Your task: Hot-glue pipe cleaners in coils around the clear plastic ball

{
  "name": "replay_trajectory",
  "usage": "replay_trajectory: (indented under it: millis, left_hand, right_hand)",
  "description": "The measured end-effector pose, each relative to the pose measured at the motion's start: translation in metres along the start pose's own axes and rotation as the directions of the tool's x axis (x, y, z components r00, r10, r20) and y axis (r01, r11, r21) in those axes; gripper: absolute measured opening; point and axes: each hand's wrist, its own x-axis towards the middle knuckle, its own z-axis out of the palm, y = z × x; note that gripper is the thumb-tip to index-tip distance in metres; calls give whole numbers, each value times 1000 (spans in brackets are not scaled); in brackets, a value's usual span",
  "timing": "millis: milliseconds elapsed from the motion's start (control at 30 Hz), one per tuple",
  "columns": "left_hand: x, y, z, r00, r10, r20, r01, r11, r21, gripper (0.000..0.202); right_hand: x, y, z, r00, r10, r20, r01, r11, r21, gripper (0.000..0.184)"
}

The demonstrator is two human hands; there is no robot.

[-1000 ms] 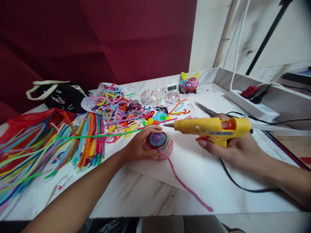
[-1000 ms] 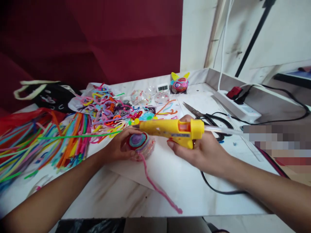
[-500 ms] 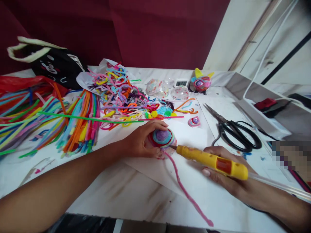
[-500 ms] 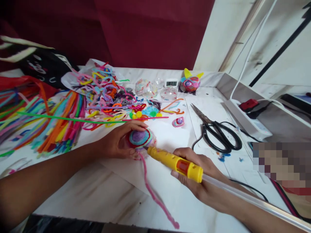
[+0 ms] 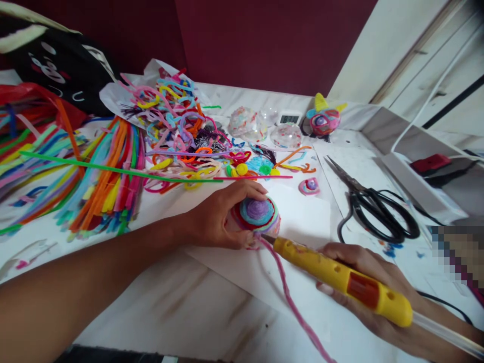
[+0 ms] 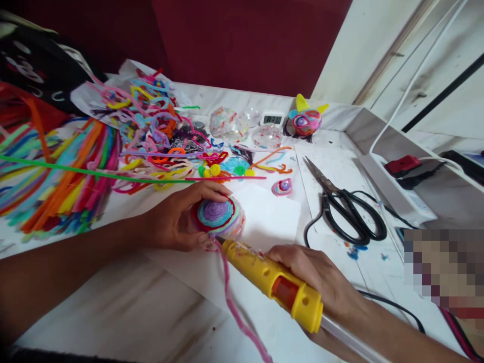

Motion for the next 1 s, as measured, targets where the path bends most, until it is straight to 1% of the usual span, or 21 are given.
replay_trajectory:
  millis: [100, 200, 267, 433, 533, 633, 700, 833, 1000]
  left_hand:
    - [0, 0, 1, 1000, -20, -3, 20, 1000, -11, 58]
    - [0, 1, 1, 1000, -11, -11, 11, 1000, -27, 58]
    - [1, 2, 1, 1000, -8, -9, 8, 1000, -25, 58]
    - [2, 5, 1, 1000, -25, -6, 25, 999, -27, 57]
    - [2, 6, 1, 999, -35, -10, 35, 999, -21, 58]
    - [2, 7, 1, 999, -44, -13, 43, 999, -22, 58]
    - [2, 7, 1, 998, -57, -11, 57, 998, -25, 58]
    - [1, 7, 1, 998, -65, -15, 64, 998, -24, 60]
    - [0, 5, 0, 999, -36, -7, 36, 999, 3, 59]
  right_hand:
    - [3, -2, 2, 999, -38, -19, 38, 998, 44, 35]
    - [6, -5, 5, 998, -32, -48, 35, 997, 64, 33]
    - [7, -7, 5, 998, -36, -45, 38, 997, 62, 32]
    - [9, -7, 3, 996, -87, -23, 88, 996, 23, 27]
    - [11, -4, 3, 991, -132, -11, 132, 991, 16, 27]
    - [11, -4, 2, 983, -183, -23, 182, 983, -14, 26]
    - [10, -5, 1, 982, -186, -32, 185, 982, -50, 22]
    - [9, -6, -1, 983, -181, 5, 181, 979, -91, 16]
    - [8, -4, -2, 976, -216, 11, 216, 969, -118, 14]
